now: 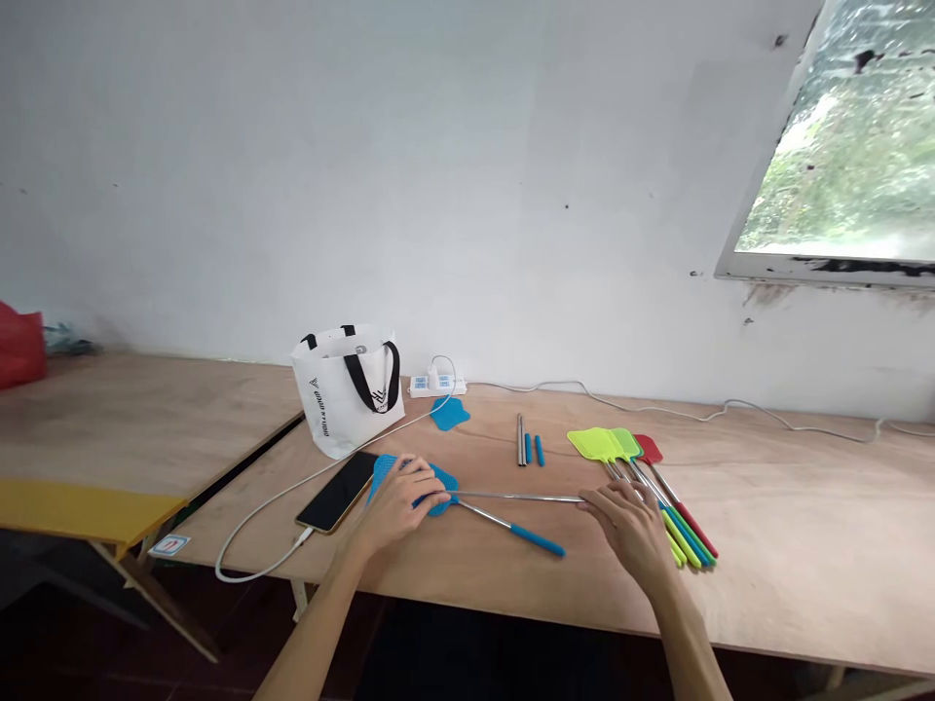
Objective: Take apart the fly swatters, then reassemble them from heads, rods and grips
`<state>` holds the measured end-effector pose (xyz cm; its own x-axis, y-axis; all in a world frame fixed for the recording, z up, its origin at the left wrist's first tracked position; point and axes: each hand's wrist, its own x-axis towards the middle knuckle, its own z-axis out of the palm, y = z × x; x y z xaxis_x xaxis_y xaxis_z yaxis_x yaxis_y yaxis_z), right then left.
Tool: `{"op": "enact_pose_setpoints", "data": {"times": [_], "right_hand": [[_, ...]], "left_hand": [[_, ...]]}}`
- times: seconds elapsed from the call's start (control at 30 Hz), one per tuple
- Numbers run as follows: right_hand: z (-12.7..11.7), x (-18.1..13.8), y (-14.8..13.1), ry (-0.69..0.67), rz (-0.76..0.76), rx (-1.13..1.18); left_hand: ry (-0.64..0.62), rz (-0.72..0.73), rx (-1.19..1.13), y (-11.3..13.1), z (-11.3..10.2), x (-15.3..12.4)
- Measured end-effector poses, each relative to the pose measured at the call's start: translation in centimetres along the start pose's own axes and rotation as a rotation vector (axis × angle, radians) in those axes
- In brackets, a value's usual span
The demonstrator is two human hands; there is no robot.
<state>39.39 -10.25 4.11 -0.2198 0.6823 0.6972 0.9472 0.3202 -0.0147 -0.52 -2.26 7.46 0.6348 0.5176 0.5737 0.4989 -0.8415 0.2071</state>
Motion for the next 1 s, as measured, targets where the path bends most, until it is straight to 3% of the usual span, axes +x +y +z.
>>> {"op": "enact_pose_setpoints", "data": {"times": [0.1,0.2,0.53,0.63,0.87,1.0], "right_hand": [[-0.3,-1.5,3.1,0.064,0.06,-0.05],[-0.4,-2.3,4.3,0.083,0.077,-0.05],[-0.3,-1.7,3.3,-0.053,0.05,0.059],[-0.3,-0.8,1.2,-0.038,0.018,0.059],[2.9,1.7,-8.8,-0.155,-0.125,0.155],[4.0,1.9,-10.5,-0.129,-0.149,0.163]], "left_hand": [[0.004,-0.004,-0.028,-0.2,0.0,0.1],[0.003,-0.005,-0.043,0.0,0.2,0.3],[0.004,-0.028,0.022,-0.7,-0.4,-0.2],[0.018,-0.022,0.009,-0.1,0.3,0.1],[-0.045,0.113,0.023,3.9,4.5,1.5],[-0.043,0.108,0.016,4.1,5.4,1.3]]}}
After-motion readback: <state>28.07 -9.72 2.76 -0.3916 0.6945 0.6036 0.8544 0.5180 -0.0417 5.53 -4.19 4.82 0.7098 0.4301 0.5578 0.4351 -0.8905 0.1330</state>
